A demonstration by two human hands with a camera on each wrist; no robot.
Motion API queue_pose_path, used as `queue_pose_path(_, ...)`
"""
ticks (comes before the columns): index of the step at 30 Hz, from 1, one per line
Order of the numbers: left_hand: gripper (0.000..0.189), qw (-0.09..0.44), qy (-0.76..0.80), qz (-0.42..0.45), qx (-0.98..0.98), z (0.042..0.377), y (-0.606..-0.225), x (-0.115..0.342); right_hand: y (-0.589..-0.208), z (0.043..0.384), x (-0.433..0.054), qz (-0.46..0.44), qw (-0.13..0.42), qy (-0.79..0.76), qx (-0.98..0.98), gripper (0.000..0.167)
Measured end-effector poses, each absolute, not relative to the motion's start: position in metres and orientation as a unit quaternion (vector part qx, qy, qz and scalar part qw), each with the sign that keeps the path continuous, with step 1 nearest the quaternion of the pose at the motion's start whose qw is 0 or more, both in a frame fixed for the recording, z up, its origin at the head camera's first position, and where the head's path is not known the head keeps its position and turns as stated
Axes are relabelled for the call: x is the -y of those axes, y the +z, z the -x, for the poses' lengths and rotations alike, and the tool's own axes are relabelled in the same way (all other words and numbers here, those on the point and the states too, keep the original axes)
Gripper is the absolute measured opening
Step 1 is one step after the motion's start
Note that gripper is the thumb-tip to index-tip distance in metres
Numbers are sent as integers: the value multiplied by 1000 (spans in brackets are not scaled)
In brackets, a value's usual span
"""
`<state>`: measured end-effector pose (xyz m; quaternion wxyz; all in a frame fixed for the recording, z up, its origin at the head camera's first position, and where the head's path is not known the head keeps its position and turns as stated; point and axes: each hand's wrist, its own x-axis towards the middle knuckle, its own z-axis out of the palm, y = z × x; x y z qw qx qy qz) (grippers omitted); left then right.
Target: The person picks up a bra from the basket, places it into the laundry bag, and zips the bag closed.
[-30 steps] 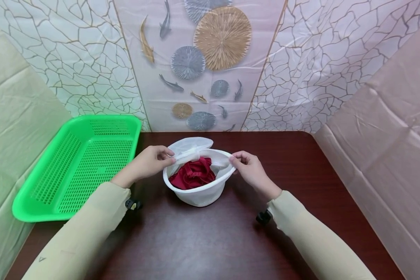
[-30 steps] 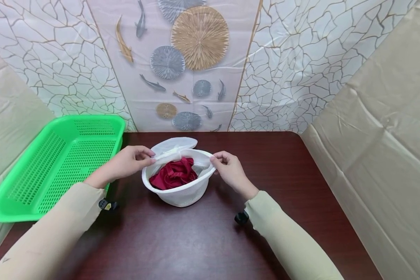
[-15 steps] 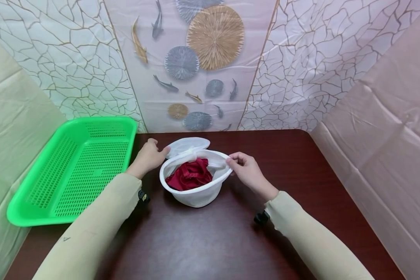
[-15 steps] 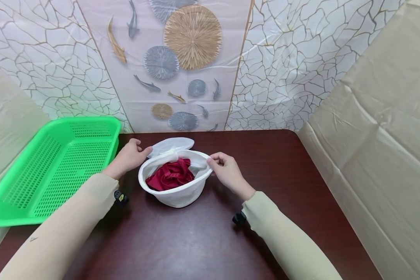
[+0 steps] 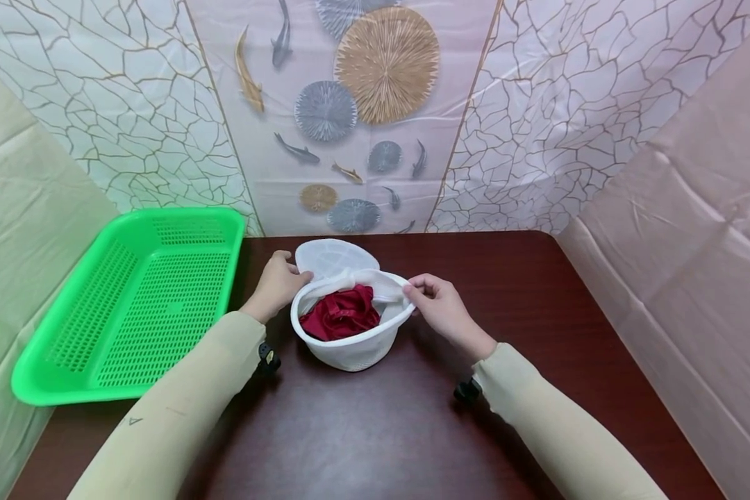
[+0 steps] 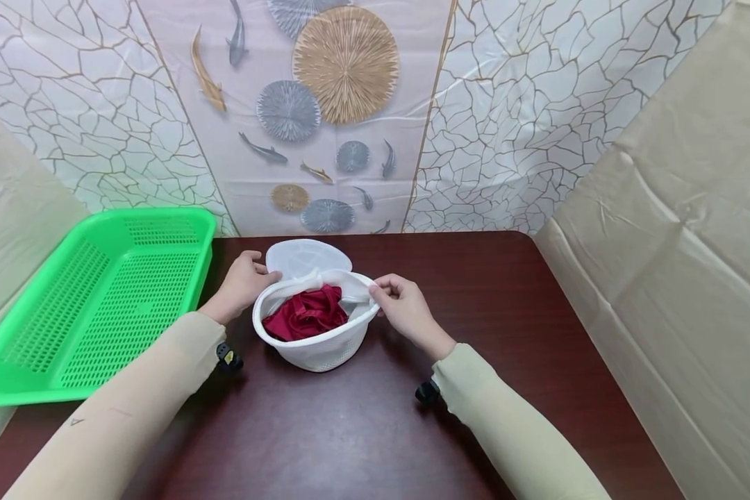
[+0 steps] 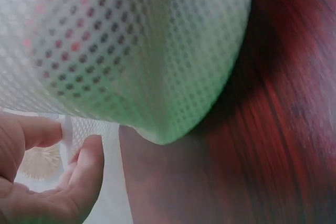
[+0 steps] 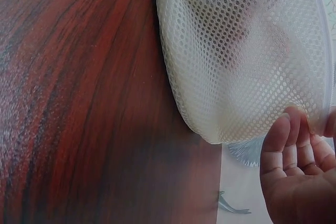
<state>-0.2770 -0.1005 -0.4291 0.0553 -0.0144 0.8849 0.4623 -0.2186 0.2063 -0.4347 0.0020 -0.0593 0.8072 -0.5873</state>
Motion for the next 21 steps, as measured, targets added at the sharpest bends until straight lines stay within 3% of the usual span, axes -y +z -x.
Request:
queue_pose_path(10,54,83,692,71,-714,279,-420,99,-424,214,-204,66,14,-584,-809,23)
queue_pose_path(21,40,76,720,65,-686,277,-411,102,-401,200,-194,68,15,-577,-814,21)
